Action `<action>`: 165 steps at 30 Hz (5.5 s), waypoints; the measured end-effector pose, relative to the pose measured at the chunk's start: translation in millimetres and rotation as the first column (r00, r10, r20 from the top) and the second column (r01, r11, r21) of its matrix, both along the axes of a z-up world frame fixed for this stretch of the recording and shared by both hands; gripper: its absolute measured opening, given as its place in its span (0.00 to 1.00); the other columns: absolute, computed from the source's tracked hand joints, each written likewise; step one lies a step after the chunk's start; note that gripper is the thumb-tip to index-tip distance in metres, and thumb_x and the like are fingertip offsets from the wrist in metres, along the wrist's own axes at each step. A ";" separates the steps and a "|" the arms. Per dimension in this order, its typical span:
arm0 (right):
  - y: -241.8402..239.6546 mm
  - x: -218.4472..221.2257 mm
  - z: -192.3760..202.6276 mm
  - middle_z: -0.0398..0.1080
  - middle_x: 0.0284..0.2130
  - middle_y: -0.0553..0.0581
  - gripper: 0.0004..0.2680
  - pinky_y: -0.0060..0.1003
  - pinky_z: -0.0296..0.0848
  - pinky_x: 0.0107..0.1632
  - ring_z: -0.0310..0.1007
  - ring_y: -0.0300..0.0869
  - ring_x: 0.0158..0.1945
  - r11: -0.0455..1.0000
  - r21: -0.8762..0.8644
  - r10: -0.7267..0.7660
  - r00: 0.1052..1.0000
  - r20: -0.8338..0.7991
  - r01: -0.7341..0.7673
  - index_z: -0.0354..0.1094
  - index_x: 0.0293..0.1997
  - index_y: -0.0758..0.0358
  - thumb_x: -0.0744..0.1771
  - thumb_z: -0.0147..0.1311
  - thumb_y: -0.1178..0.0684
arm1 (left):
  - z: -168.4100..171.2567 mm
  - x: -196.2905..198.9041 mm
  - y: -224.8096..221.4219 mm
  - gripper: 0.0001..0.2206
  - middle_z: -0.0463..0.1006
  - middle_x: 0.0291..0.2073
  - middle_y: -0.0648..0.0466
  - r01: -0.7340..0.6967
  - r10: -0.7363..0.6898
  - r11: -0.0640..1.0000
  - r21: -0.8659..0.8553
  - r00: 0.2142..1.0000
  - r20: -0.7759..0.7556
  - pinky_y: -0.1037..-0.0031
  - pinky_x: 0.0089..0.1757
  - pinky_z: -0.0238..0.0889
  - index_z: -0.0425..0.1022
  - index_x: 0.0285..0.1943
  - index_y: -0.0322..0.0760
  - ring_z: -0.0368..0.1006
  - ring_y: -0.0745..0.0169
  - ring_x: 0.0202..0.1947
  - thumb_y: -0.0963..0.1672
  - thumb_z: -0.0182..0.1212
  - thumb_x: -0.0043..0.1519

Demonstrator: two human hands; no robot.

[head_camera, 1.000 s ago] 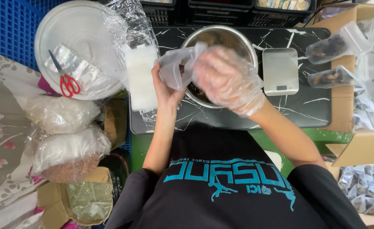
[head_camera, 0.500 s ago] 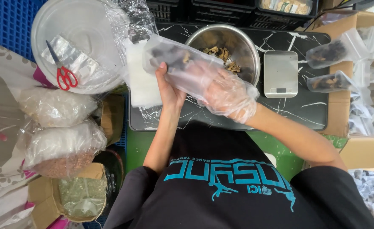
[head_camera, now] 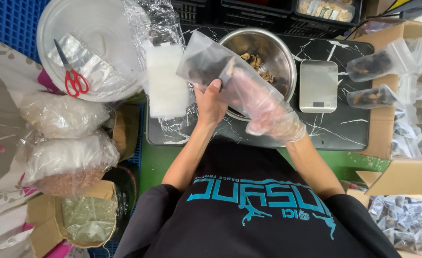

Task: Packaging dried food items into small plastic bags, weighing them on a scale, and placing them into a cardboard box for shipping.

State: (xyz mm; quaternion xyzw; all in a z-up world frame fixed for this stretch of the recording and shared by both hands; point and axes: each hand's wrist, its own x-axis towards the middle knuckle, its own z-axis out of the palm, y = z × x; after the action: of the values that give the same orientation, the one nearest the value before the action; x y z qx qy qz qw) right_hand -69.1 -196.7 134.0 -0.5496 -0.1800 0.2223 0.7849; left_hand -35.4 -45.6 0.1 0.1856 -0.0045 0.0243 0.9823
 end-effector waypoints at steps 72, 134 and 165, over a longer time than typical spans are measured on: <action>-21.4 130.9 -66.9 0.80 0.40 0.56 0.06 0.34 0.81 0.31 0.82 0.39 0.33 0.623 -0.418 -0.430 0.736 0.523 0.661 0.76 0.51 0.54 0.71 0.53 0.55 | -39.9 45.9 106.2 0.27 0.69 0.67 0.46 0.087 -0.060 0.975 0.204 0.989 -0.138 0.57 0.55 0.73 0.58 0.75 0.38 0.72 0.51 0.63 0.54 0.43 0.71; -23.2 66.7 -45.8 0.80 0.41 0.53 0.06 0.32 0.80 0.40 0.81 0.38 0.34 0.648 -0.683 0.081 0.861 0.501 0.337 0.78 0.46 0.48 0.66 0.64 0.51 | -8.4 42.3 83.8 0.26 0.74 0.61 0.46 0.145 -0.119 0.770 0.622 0.989 -0.084 0.72 0.57 0.68 0.58 0.77 0.32 0.71 0.60 0.61 0.49 0.55 0.72; -17.4 118.5 -107.2 0.73 0.49 0.59 0.06 0.47 0.73 0.51 0.73 0.53 0.51 -0.004 -0.790 0.304 0.753 0.583 0.613 0.75 0.45 0.55 0.66 0.54 0.56 | -55.2 31.9 116.9 0.29 0.70 0.66 0.37 0.216 -0.191 0.953 0.211 0.973 -0.133 0.59 0.53 0.75 0.54 0.75 0.28 0.73 0.39 0.62 0.52 0.41 0.70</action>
State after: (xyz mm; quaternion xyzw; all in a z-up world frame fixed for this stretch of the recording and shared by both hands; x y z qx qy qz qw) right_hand 49.4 -214.2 26.8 -0.9861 -0.1475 -0.0132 0.0751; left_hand -3.5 71.3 -55.1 0.2949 0.0282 -0.0881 0.9510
